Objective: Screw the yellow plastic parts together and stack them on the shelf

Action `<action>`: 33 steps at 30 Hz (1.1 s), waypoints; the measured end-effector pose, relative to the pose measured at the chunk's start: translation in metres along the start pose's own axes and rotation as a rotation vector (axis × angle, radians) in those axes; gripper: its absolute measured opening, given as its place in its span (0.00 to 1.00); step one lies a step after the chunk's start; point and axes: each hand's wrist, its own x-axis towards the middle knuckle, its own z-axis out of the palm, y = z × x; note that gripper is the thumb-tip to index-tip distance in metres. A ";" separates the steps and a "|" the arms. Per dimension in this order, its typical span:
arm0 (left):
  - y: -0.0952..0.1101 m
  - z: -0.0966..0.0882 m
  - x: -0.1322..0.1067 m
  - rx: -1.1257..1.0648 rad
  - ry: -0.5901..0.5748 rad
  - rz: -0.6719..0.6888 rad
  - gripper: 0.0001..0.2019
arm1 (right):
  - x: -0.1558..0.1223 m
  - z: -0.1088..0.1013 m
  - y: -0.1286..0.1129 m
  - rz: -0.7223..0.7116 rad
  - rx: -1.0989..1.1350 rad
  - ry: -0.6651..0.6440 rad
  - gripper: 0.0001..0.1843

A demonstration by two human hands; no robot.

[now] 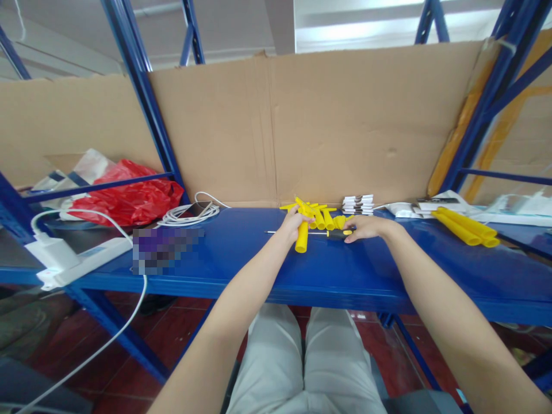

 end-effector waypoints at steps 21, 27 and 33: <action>0.007 -0.009 0.007 -0.085 0.062 0.053 0.32 | -0.030 -0.044 -0.016 0.320 1.590 1.075 0.17; 0.004 -0.006 0.006 -0.010 -0.039 0.003 0.35 | -0.039 -0.055 -0.018 0.491 1.750 1.439 0.14; 0.002 -0.005 0.004 0.043 -0.091 -0.020 0.39 | -0.041 -0.057 -0.013 0.482 1.907 1.580 0.16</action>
